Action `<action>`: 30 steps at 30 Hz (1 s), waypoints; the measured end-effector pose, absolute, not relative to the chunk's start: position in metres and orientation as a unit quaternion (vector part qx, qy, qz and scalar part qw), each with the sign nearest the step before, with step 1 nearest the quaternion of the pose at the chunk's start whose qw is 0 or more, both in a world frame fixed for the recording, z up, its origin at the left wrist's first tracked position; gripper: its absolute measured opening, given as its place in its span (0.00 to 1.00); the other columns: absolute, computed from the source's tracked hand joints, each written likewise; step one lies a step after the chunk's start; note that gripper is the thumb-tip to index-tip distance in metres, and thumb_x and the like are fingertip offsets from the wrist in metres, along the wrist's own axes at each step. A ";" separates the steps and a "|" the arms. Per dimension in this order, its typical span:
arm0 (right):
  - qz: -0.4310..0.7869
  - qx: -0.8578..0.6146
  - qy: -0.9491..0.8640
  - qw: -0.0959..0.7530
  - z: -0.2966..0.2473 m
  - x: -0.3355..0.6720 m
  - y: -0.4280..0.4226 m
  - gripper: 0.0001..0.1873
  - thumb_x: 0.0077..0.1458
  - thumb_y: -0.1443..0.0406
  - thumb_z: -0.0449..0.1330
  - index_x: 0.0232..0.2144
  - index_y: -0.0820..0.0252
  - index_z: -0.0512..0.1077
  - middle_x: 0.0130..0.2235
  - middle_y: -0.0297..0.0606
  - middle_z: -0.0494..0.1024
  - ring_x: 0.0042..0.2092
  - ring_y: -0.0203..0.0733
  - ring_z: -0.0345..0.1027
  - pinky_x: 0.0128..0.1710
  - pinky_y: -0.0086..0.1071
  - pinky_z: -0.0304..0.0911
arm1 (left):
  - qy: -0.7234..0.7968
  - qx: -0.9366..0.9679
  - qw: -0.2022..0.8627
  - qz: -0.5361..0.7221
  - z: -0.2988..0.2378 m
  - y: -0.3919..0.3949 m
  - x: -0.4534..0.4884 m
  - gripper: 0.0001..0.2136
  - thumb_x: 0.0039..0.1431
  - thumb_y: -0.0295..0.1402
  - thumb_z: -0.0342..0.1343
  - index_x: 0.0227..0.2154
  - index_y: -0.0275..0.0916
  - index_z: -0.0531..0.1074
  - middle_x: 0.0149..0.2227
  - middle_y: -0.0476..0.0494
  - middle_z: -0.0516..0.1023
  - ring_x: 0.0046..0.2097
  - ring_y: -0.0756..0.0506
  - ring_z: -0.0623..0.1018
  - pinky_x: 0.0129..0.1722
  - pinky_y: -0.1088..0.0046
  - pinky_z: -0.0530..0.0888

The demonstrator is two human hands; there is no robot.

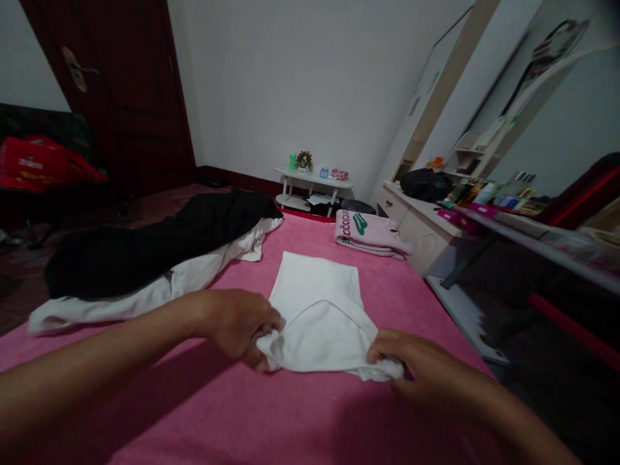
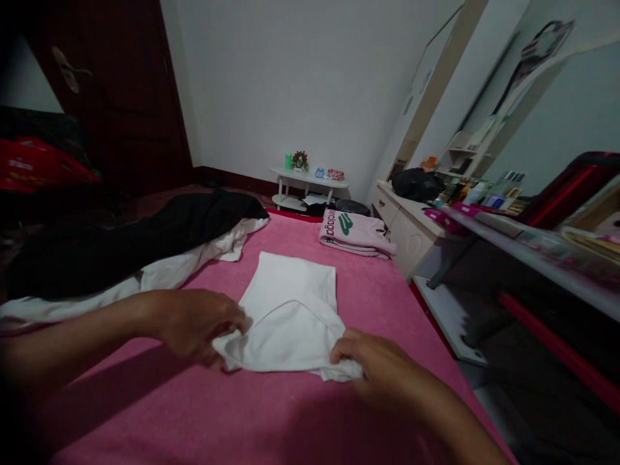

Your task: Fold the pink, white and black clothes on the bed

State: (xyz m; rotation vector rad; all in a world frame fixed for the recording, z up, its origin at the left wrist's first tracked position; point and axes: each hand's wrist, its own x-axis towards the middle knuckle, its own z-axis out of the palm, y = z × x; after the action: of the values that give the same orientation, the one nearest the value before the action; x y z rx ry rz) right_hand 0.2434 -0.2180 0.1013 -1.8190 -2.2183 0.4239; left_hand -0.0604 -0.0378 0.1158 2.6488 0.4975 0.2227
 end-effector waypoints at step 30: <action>0.063 -0.700 -0.675 0.224 0.021 0.205 -0.084 0.35 0.63 0.53 0.42 0.65 0.69 0.48 0.67 0.49 0.48 0.68 0.46 0.37 0.66 0.46 0.39 | 0.276 0.948 0.061 0.149 0.015 -0.003 0.023 0.34 0.63 0.54 0.36 0.65 0.36 0.51 0.67 0.33 0.48 0.67 0.37 0.48 0.64 0.55 0.49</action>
State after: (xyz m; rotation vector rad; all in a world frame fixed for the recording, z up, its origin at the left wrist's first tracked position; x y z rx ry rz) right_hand 0.2045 -0.0841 0.0207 -1.9326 -1.8628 0.1726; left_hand 0.0229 -0.0033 0.0155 2.8674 0.8351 0.4494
